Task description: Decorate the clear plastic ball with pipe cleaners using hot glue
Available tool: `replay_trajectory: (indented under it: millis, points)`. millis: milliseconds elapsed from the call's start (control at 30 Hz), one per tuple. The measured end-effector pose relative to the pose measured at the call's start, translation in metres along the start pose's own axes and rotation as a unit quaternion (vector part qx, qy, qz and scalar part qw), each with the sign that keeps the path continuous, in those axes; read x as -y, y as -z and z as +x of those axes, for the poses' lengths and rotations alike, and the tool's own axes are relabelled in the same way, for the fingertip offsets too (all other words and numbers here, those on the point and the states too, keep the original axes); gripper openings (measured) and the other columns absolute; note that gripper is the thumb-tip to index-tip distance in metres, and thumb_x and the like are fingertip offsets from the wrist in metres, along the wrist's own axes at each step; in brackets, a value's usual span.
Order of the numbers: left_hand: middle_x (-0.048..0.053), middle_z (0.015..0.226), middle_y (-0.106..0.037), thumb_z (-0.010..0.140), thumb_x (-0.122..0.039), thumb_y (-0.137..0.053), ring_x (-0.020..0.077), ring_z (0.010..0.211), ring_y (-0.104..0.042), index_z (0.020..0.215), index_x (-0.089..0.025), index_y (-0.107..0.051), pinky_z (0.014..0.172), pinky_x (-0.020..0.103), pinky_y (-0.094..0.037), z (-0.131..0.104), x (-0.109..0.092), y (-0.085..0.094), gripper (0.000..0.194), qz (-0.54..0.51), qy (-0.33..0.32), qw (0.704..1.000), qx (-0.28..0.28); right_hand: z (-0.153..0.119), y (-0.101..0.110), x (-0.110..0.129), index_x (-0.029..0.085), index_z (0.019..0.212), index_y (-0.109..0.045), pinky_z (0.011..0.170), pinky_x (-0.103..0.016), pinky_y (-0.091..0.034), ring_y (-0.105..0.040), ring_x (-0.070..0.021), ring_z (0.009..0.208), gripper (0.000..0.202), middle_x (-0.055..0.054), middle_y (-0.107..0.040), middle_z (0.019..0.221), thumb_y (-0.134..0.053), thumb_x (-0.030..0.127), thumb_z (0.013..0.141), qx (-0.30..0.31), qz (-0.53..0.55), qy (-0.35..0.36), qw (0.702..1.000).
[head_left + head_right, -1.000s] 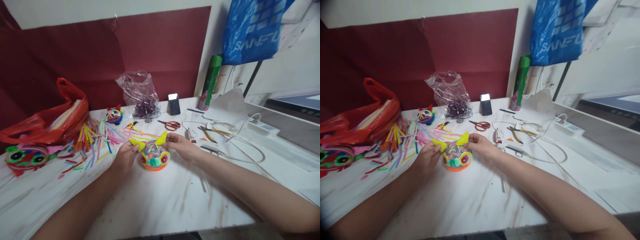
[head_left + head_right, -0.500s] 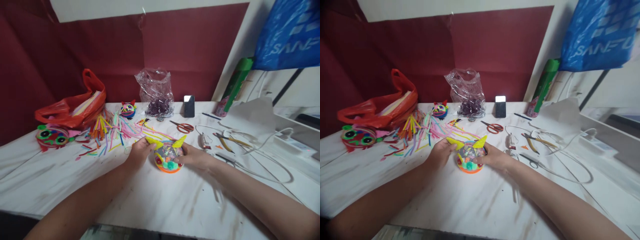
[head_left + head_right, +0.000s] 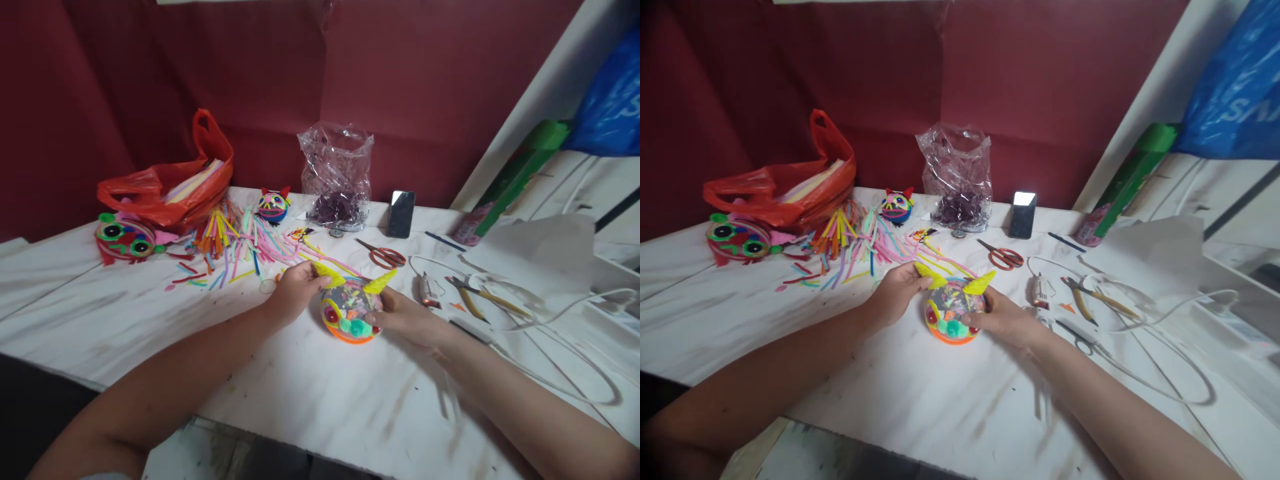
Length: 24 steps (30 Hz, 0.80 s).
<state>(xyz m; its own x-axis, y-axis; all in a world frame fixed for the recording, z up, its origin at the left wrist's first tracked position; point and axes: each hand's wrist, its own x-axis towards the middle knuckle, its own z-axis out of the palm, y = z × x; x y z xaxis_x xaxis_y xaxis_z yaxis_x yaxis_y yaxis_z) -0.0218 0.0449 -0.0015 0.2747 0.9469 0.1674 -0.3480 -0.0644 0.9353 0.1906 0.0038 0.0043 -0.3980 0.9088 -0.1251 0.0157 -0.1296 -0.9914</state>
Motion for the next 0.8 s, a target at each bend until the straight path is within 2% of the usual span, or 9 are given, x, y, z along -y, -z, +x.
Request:
replay_trajectory:
  millis: [200,467,600,800]
  points:
    - [0.004,0.077,-0.07,0.059,-0.03,-0.08,0.0173,0.077,-0.063,0.08,-0.013,-0.066,0.08,0.033,-0.046,0.0005,-0.0001,-0.0002,0.03,-0.001,0.001,1.0,0.011,-0.0012,0.0003,0.0006,0.02,0.117,-0.058,0.094,-0.042,-0.048,-0.063,-0.0274,0.104,0.067,-0.009,-0.069,0.113,-0.083,0.044,0.06,0.013,-0.013,0.004,1.0]
    - [0.004,0.078,-0.069,0.058,-0.024,-0.08,0.0143,0.076,-0.061,0.08,-0.012,-0.067,0.078,0.031,-0.046,0.0045,0.001,-0.0023,0.028,-0.006,0.017,1.0,-0.001,0.0007,0.0067,-0.0055,0.02,0.118,-0.058,0.087,-0.039,-0.05,-0.062,-0.0276,0.103,0.069,-0.009,-0.068,0.114,-0.082,0.048,0.06,-0.011,-0.043,-0.011,0.999]
    - [0.004,0.079,-0.069,0.059,-0.022,-0.079,0.0142,0.076,-0.061,0.08,-0.012,-0.067,0.078,0.031,-0.047,0.0064,0.0032,-0.002,0.026,-0.006,0.016,1.0,-0.001,0.0003,0.0076,-0.0063,0.02,0.119,-0.057,0.089,-0.039,-0.048,-0.062,-0.0276,0.104,0.069,-0.009,-0.068,0.116,-0.082,0.047,0.061,-0.006,-0.035,-0.013,0.999]
    - [0.002,0.071,-0.067,0.056,-0.027,-0.081,0.0142,0.07,-0.06,0.076,-0.013,-0.066,0.074,0.031,-0.047,0.0081,0.0046,0.0004,0.028,0.008,0.003,1.0,-0.003,-0.0005,0.0057,-0.0034,0.022,0.117,-0.06,0.089,-0.041,-0.049,-0.06,-0.0297,0.107,0.066,-0.009,-0.068,0.115,-0.082,0.047,0.06,-0.003,-0.029,-0.014,0.999]
